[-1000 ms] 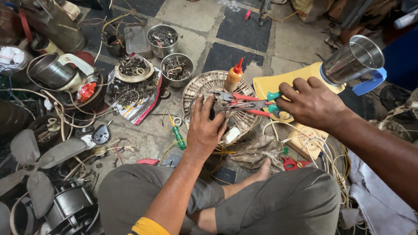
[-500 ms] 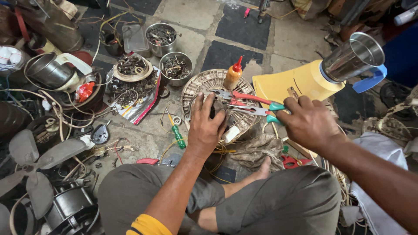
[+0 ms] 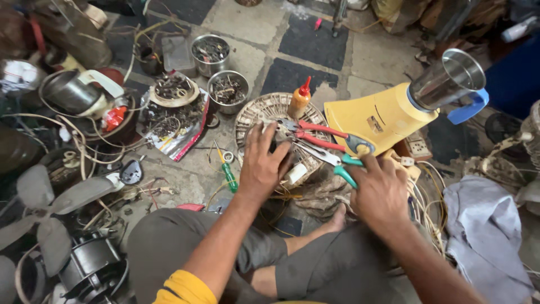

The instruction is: The person repairs a fan motor by twisting wires together and using pliers to manipulate electrical connections on a workshop floor.

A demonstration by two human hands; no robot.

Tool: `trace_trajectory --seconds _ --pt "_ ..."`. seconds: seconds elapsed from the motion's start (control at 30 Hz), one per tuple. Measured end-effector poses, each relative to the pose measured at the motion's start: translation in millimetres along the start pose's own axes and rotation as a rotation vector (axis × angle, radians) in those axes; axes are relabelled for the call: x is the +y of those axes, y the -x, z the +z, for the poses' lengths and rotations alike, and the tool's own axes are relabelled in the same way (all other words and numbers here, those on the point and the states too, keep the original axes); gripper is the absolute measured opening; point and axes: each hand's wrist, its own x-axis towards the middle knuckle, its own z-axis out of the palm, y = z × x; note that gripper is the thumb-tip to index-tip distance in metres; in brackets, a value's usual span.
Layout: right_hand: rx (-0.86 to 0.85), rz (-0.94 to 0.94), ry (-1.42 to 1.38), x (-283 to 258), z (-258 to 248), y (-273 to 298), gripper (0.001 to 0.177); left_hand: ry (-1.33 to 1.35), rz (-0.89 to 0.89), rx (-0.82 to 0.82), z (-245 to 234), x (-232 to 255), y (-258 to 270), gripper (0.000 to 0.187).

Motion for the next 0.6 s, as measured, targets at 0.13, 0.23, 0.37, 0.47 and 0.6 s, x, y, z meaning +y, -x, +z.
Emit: trace_trajectory --seconds 0.13,0.23,0.37,0.47,0.6 --pt "-0.008 0.118 -0.227 16 38 21 0.044 -0.038 -0.013 -0.093 -13 6 -6 0.029" --pt "0.011 0.11 -0.318 20 71 14 0.04 0.002 -0.014 -0.135 -24 10 -16 0.045" --pt "0.058 0.015 -0.34 10 97 -14 0.038 0.184 -0.143 -0.344 -44 4 -31 0.082" --pt "0.049 -0.007 -0.429 1 100 -33 0.044 0.137 -0.175 -0.444 -50 2 -38 0.089" --pt "0.261 -0.141 -0.42 -15 94 -30 0.051 0.113 -0.174 -0.411 -42 3 -36 0.089"
